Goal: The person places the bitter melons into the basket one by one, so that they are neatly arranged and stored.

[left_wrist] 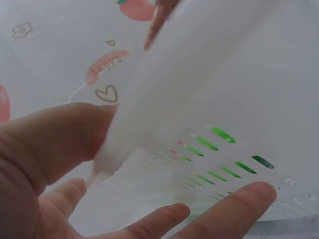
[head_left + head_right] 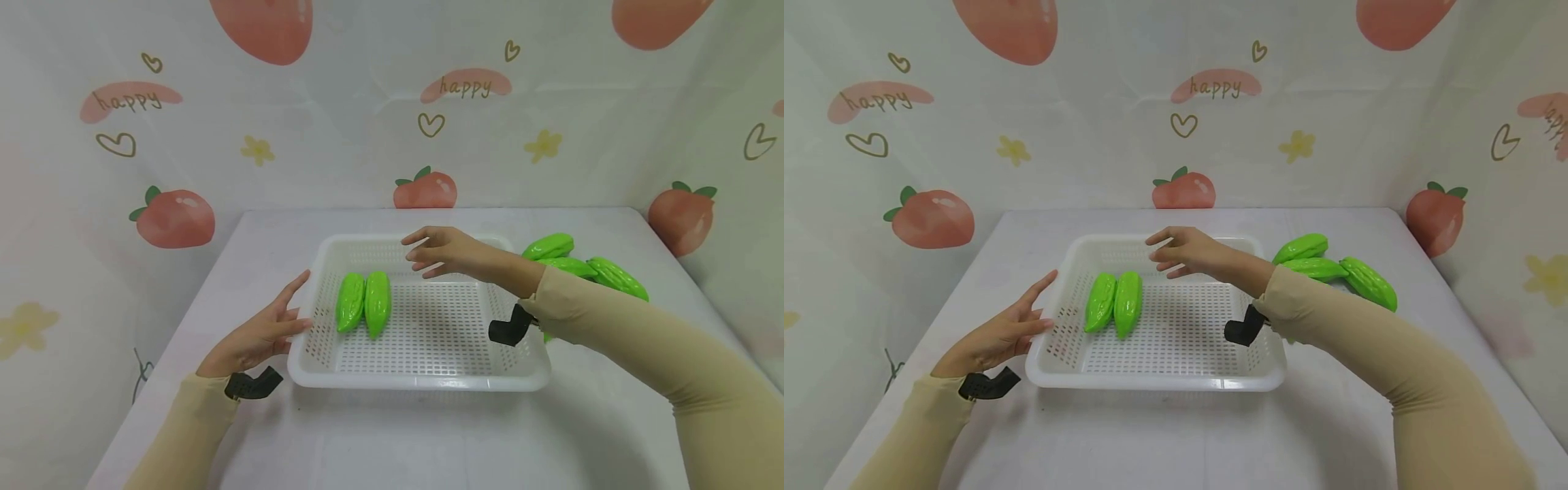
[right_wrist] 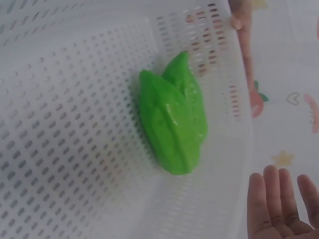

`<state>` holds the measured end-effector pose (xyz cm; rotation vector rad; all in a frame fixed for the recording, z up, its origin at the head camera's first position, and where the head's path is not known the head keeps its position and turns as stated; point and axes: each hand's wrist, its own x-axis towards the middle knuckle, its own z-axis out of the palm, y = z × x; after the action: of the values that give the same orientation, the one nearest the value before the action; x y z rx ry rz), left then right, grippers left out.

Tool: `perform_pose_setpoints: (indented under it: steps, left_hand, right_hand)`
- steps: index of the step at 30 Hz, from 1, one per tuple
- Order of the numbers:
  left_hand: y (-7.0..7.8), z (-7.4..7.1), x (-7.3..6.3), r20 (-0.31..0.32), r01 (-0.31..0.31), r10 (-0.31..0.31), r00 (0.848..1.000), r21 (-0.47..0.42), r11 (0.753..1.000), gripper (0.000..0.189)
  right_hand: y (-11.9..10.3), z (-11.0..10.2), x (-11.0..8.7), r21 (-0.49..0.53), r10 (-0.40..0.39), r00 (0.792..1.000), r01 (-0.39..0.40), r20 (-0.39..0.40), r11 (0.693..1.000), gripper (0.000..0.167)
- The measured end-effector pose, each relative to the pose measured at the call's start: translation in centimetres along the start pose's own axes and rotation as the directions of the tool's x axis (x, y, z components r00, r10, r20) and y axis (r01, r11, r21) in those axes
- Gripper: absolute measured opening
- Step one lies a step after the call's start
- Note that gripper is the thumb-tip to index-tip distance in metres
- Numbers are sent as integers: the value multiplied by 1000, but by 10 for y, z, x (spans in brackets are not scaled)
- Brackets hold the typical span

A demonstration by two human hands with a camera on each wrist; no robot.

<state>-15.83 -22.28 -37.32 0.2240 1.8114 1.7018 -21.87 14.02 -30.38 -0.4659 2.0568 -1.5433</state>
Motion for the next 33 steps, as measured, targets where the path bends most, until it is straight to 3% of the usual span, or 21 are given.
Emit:
perform_pose_setpoints:
  steps: [8, 14, 22, 28, 33]
  left_hand:
    - [-1, -1, 0, 2, -6, 6, 1000, 3, 1000, 90]
    - [0, -1, 0, 6, -11, 11, 1000, 11, 1000, 90]
    - [-1, -1, -1, 9, -17, 17, 1000, 20, 1000, 88]
    - [-1, -1, 0, 10, -16, 15, 1000, 15, 1000, 89]
    - [-1, -1, 0, 14, -22, 22, 1000, 19, 1000, 89]
  right_hand:
    - [-14, -22, -26, -18, -79, 997, 79, -4, 997, 42]
    - [-14, -41, -53, -102, -159, 983, 150, -91, 983, 41]
    - [0, -62, -84, -146, -199, 959, 172, -201, 974, 36]
    - [16, -76, -105, -60, -285, 920, 279, -269, 958, 33]
    - [34, -84, -122, 63, -386, 854, 432, -349, 900, 36]
